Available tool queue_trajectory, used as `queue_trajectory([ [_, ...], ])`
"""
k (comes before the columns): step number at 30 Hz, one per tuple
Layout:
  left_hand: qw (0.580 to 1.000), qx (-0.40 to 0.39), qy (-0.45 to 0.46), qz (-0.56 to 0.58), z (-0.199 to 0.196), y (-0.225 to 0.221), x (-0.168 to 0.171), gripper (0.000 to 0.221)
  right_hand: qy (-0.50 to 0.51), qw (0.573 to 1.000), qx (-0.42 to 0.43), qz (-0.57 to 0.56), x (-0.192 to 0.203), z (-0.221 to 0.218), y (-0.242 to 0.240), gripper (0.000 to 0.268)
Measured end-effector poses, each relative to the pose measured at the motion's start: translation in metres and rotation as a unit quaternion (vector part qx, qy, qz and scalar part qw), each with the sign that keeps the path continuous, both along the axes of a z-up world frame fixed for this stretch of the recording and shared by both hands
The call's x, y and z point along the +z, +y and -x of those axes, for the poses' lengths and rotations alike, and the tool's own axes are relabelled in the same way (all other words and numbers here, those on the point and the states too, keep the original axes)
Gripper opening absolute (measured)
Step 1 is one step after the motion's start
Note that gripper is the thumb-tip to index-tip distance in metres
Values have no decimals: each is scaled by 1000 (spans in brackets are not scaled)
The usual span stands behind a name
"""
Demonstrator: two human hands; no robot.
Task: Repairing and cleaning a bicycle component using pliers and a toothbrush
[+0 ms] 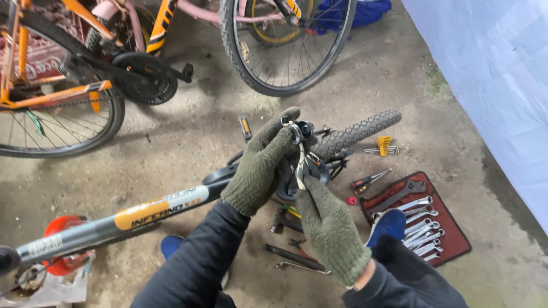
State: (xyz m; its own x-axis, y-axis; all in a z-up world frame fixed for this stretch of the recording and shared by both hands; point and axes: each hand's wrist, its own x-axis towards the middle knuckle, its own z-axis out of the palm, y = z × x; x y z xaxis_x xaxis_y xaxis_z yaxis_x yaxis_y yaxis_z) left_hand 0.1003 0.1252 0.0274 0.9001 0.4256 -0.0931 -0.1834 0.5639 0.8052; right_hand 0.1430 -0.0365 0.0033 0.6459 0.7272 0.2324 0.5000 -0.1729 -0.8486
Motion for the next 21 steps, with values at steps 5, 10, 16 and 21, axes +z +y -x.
queue_trajectory([
  [5,984,46,98,-141,7,-4,-6,55,-25,999,24,-40,0,-8,19,33],
  [10,991,99,92,8,17,9,-13,52,66,996,53,39,-13,-1,16,25],
  [16,995,89,49,21,14,7,-24,61,120,990,38,68,-3,-2,27,31],
  [21,989,135,46,26,20,9,-24,50,-96,990,102,-3,-20,-1,23,27],
])
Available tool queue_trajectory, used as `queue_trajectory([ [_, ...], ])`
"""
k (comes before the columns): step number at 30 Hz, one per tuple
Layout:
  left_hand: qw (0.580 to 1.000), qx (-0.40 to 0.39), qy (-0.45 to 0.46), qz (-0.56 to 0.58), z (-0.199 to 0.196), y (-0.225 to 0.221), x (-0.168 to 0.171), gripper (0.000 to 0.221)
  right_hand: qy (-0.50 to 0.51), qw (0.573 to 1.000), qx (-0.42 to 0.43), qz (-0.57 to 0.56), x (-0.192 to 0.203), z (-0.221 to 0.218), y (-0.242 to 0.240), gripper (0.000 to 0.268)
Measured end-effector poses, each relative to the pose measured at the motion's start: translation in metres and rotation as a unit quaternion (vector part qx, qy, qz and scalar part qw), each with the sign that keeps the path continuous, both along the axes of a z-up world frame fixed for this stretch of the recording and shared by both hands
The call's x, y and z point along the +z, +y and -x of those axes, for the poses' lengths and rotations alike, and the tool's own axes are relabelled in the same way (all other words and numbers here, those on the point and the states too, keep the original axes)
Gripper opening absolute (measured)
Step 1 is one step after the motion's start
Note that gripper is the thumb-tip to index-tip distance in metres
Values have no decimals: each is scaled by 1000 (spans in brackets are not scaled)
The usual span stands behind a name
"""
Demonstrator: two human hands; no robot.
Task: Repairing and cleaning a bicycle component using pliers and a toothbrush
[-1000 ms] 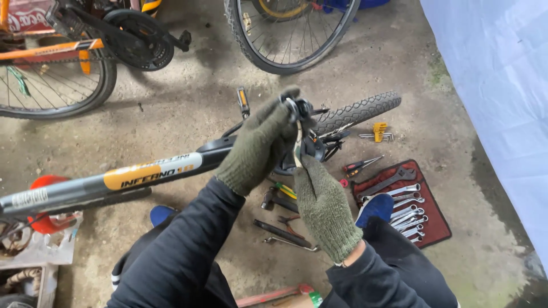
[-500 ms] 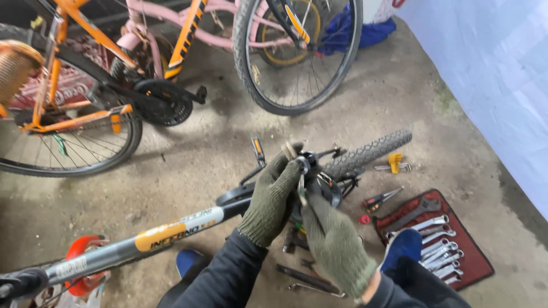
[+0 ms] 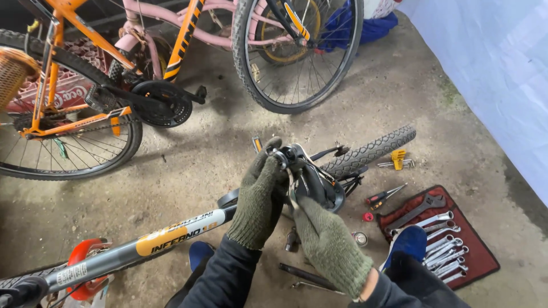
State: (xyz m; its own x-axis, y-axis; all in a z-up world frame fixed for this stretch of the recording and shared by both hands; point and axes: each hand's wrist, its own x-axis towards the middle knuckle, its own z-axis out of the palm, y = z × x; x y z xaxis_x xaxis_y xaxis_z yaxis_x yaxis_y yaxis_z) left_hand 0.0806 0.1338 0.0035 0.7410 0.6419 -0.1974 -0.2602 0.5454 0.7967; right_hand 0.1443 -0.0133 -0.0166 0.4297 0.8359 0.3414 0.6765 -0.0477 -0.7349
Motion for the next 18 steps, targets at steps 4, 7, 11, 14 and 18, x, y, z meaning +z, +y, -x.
queue_trajectory([
  [4,1000,-7,23,19,-5,-5,1,52,-186,982,10,-19,-5,-1,-2,25],
  [7,995,-10,-81,53,-5,0,-3,55,-265,964,29,10,-18,8,-13,36],
  [11,995,-16,-81,60,-1,2,1,59,-274,961,22,-15,-3,6,-8,25],
  [14,997,-22,-66,41,1,4,-7,63,-112,993,-21,13,1,8,-6,24],
  [18,991,-46,-99,82,-3,3,-15,55,119,986,-99,57,18,10,-7,27],
])
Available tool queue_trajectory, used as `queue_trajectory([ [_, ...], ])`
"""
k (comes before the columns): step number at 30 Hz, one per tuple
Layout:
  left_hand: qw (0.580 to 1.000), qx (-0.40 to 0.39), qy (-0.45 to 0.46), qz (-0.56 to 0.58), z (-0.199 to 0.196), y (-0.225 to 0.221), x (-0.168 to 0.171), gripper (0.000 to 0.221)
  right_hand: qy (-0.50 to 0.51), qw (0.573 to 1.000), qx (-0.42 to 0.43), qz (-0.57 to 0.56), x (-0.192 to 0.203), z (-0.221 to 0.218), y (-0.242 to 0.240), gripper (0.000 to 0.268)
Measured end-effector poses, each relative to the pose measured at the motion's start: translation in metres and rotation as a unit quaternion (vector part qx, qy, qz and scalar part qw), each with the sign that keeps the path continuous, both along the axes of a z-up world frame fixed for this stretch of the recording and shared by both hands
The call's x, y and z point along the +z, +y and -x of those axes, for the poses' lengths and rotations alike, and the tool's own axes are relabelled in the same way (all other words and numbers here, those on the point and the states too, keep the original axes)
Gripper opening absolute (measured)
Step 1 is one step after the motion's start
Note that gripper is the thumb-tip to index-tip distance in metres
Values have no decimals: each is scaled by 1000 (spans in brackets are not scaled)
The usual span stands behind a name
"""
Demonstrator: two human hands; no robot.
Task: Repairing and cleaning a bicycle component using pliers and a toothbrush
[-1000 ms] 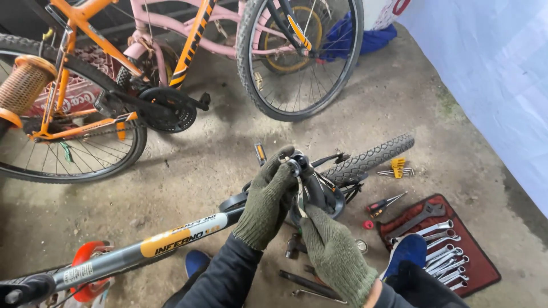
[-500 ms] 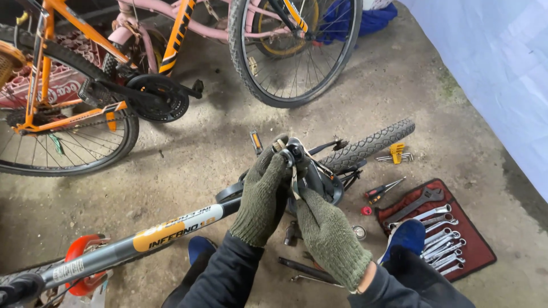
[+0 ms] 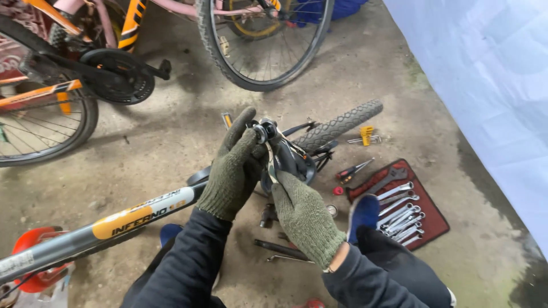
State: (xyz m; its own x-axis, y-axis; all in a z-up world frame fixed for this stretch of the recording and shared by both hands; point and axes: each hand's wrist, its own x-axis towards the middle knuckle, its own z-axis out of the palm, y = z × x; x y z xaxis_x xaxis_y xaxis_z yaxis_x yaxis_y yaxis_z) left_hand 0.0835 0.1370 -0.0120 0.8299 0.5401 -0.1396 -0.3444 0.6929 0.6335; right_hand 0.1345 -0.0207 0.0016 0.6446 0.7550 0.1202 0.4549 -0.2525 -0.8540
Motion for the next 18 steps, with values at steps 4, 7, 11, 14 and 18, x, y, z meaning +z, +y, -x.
queue_trajectory([
  [4,993,79,-56,75,-4,-24,40,56,47,997,-50,43,17,-3,0,38],
  [7,994,83,-25,65,-5,-26,38,59,46,996,-41,72,14,-6,1,36],
  [11,992,101,12,71,-9,-14,25,47,75,991,-42,98,-3,1,-8,34],
  [14,997,28,36,67,-5,-11,20,64,16,999,-14,33,-7,-5,-6,31],
  [18,998,-31,49,-23,-6,-17,19,69,-176,984,31,-28,-8,-11,-7,22],
])
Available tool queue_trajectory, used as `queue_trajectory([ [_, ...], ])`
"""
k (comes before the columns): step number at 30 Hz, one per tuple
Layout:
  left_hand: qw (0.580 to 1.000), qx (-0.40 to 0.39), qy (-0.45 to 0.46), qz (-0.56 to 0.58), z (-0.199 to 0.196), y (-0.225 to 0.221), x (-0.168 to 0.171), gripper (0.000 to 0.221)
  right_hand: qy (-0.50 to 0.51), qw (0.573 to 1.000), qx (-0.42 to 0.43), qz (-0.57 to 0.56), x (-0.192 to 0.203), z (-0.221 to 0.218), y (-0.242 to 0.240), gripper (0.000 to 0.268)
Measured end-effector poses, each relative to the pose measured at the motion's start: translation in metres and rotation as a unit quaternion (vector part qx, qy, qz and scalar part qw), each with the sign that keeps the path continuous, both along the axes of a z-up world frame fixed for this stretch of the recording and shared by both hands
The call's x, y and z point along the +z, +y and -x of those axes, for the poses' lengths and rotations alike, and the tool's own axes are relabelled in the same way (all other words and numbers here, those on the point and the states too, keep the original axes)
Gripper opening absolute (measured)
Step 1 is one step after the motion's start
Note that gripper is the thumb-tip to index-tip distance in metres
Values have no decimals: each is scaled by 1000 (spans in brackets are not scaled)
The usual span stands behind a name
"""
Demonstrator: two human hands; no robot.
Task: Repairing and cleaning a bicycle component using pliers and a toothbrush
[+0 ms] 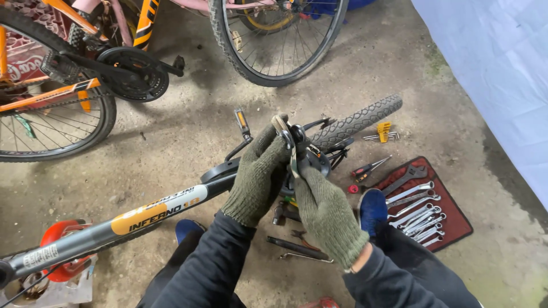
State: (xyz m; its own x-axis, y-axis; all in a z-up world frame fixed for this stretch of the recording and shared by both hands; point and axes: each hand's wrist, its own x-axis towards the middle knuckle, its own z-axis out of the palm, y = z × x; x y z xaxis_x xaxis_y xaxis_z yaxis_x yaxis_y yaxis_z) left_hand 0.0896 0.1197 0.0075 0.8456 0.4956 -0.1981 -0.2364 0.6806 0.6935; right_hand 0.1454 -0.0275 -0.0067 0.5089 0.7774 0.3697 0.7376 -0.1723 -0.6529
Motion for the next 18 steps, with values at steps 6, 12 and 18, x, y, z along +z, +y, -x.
queue_trajectory([
  [6,999,14,-26,20,7,12,1,61,49,998,20,22,-8,1,-1,29],
  [12,999,14,24,-26,3,11,2,59,-111,992,66,10,-12,4,-5,28],
  [18,995,8,84,-44,0,6,16,66,160,986,-28,28,-2,-2,8,30],
])
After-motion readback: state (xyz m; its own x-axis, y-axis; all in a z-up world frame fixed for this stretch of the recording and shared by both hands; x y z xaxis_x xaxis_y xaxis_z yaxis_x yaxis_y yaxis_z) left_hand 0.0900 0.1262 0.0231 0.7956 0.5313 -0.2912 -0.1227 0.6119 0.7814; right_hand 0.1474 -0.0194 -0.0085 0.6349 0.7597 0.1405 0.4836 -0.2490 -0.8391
